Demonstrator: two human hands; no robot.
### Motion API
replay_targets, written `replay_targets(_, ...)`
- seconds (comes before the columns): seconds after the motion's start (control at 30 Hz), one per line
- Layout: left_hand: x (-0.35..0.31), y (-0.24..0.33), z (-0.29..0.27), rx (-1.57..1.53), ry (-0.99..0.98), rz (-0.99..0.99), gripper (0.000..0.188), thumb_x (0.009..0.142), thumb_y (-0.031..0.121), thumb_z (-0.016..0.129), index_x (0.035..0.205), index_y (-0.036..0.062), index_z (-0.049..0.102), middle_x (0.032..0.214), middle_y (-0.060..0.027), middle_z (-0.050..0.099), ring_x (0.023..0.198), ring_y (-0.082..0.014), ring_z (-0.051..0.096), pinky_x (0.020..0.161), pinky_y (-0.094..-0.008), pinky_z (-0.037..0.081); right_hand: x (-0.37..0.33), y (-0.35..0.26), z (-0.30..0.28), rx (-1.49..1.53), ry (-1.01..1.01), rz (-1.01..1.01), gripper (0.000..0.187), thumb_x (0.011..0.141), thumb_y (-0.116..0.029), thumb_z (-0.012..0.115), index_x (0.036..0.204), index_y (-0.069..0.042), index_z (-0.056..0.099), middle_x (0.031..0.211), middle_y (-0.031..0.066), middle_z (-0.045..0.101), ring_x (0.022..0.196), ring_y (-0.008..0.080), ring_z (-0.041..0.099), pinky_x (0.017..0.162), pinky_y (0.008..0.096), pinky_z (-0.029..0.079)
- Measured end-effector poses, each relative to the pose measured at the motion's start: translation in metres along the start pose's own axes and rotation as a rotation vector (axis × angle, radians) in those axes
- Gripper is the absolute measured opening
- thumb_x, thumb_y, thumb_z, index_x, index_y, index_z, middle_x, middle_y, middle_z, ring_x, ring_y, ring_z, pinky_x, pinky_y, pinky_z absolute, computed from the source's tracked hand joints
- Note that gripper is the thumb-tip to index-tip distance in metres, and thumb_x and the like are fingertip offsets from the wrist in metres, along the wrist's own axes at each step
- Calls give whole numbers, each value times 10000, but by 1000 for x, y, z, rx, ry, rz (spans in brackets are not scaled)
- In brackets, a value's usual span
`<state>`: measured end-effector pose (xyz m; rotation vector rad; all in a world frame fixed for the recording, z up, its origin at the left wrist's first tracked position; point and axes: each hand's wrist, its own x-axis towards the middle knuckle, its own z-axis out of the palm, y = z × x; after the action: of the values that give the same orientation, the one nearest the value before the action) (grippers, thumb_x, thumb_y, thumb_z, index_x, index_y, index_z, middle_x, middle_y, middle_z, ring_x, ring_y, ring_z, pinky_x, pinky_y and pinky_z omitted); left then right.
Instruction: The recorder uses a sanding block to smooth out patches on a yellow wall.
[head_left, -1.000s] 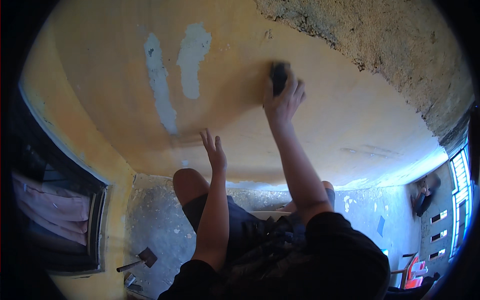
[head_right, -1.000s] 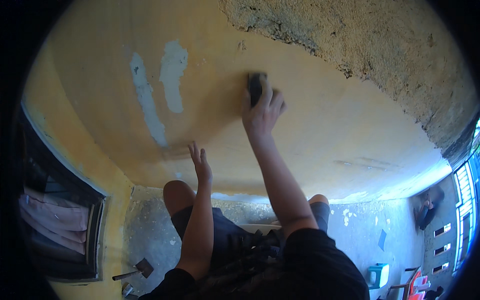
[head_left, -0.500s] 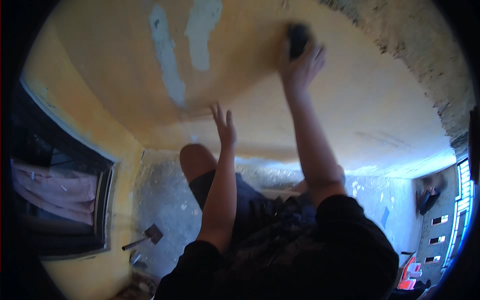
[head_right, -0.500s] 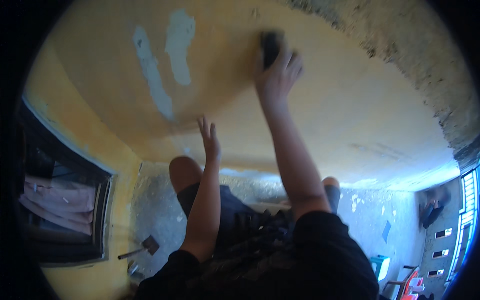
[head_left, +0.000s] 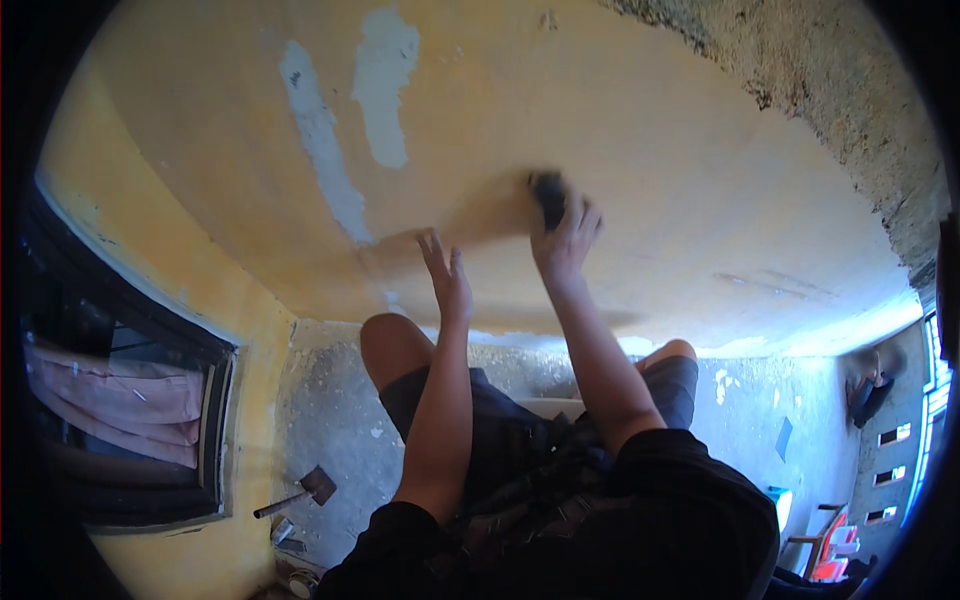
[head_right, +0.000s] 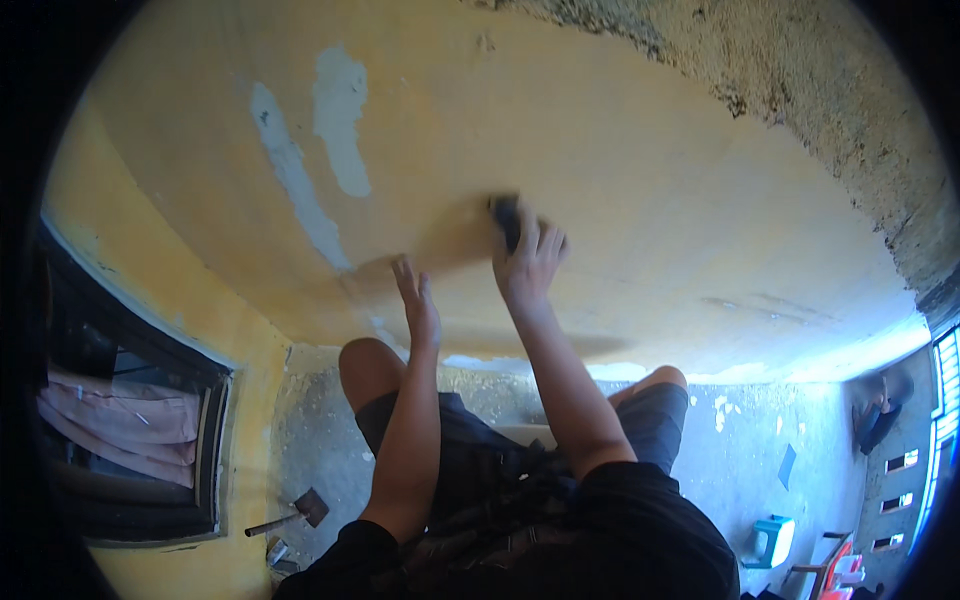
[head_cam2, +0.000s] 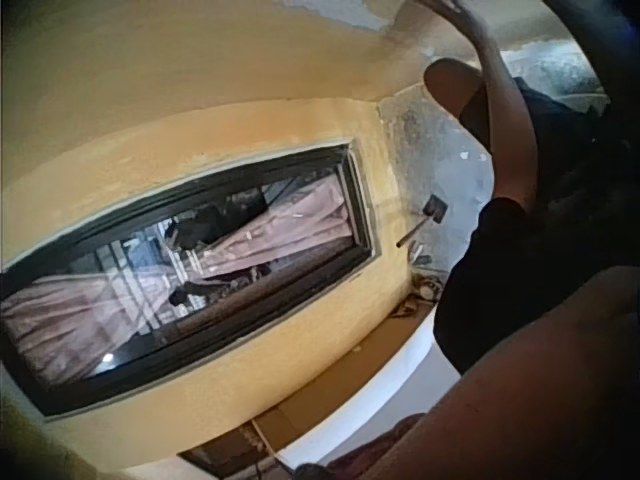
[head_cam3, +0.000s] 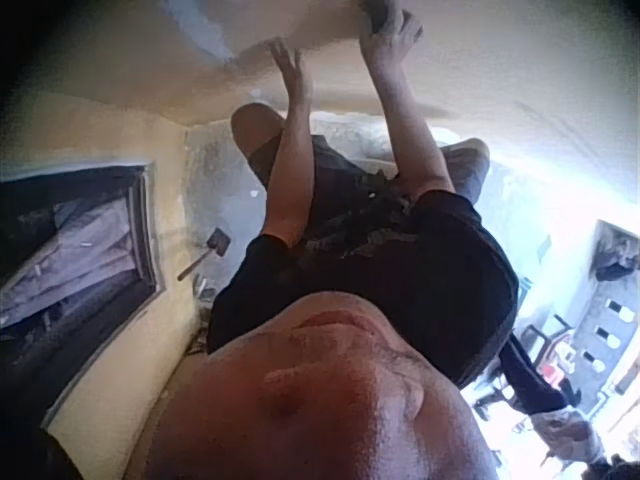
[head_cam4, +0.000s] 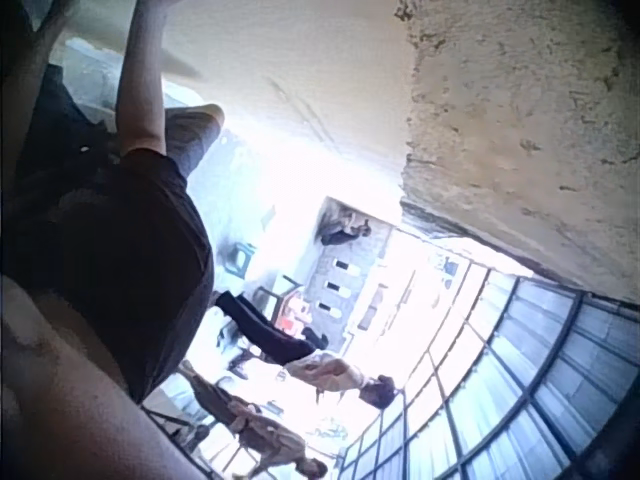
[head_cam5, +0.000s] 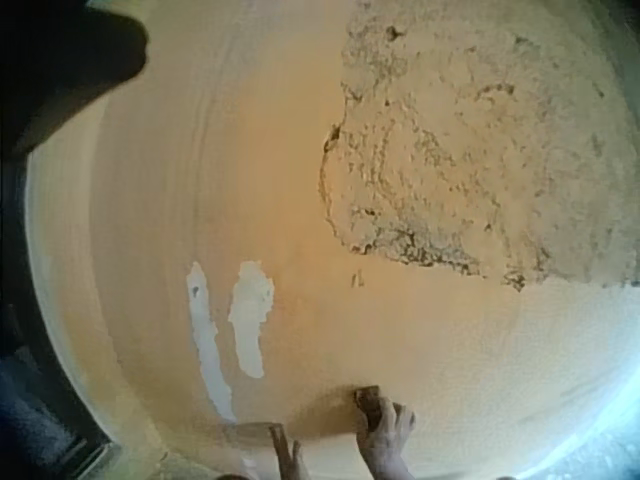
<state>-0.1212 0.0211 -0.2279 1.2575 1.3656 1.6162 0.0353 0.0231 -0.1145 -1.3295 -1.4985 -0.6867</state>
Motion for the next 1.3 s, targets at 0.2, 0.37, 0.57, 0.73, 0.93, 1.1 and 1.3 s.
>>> replay_targets(0.2, 3, 14, 9, -2, 8, 89, 612, 993, 374, 432, 1505, 123, 210, 1577, -172, 20, 1456, -316, 49, 1154, -433, 136, 24, 23, -12, 102, 308, 178, 582, 794, -270, 733, 1265, -39, 479, 1028, 157, 544, 934, 347, 503, 866, 474, 357)
replay_targets(0.37, 16, -10, 13, -10, -22, 24, 608, 994, 378, 422, 1506, 129, 210, 1576, -174, 23, 1457, -315, 43, 1156, -433, 124, -4, 54, -6, 113, 221, 222, 604, 780, -274, 744, 1266, -34, 479, 1072, 217, 539, 1001, 382, 500, 896, 497, 371)
replay_targets(0.57, 10, 3, 11, -112, -32, -3, 606, 993, 381, 416, 1507, 133, 210, 1577, -175, 16, 1457, -318, 42, 1158, -436, 105, 116, 32, -57, 192, 386, 240, 544, 801, -267, 720, 1240, -47, 484, 1015, 157, 551, 952, 360, 505, 844, 459, 378)
replay_targets(0.73, 6, -7, 13, -82, -30, 27, 601, 995, 380, 412, 1505, 130, 215, 1577, -173, 14, 1457, -320, 45, 1157, -436, 115, 23, 67, -38, 57, 344, 269, 570, 799, -314, 724, 1249, -57, 487, 1042, 166, 560, 970, 359, 512, 848, 497, 370)
replay_targets(0.93, 5, -6, 7, -81, -49, -10, 607, 993, 373, 419, 1505, 124, 209, 1578, -167, 16, 1457, -320, 45, 1155, -433, 131, 120, 77, -80, 33, 470, 235, 525, 819, -262, 711, 1233, -32, 485, 1047, 161, 564, 932, 325, 529, 832, 458, 383)
replay_targets(1.1, 7, -10, 15, -80, -50, 35, 587, 999, 339, 413, 1506, 126, 206, 1578, -170, 13, 1457, -320, 43, 1157, -429, 124, 107, 102, -86, 82, 504, 343, 561, 817, -195, 735, 1274, -19, 462, 1154, 156, 530, 972, 270, 529, 825, 373, 444)
replay_targets(1.3, 6, -15, 12, -26, -81, 21, 583, 1002, 325, 410, 1508, 128, 196, 1577, -175, 6, 1457, -321, 34, 1159, -430, 111, 100, 119, -89, -25, 456, 223, 579, 806, -196, 745, 1273, -10, 458, 1169, 163, 533, 1032, 283, 518, 822, 372, 447)
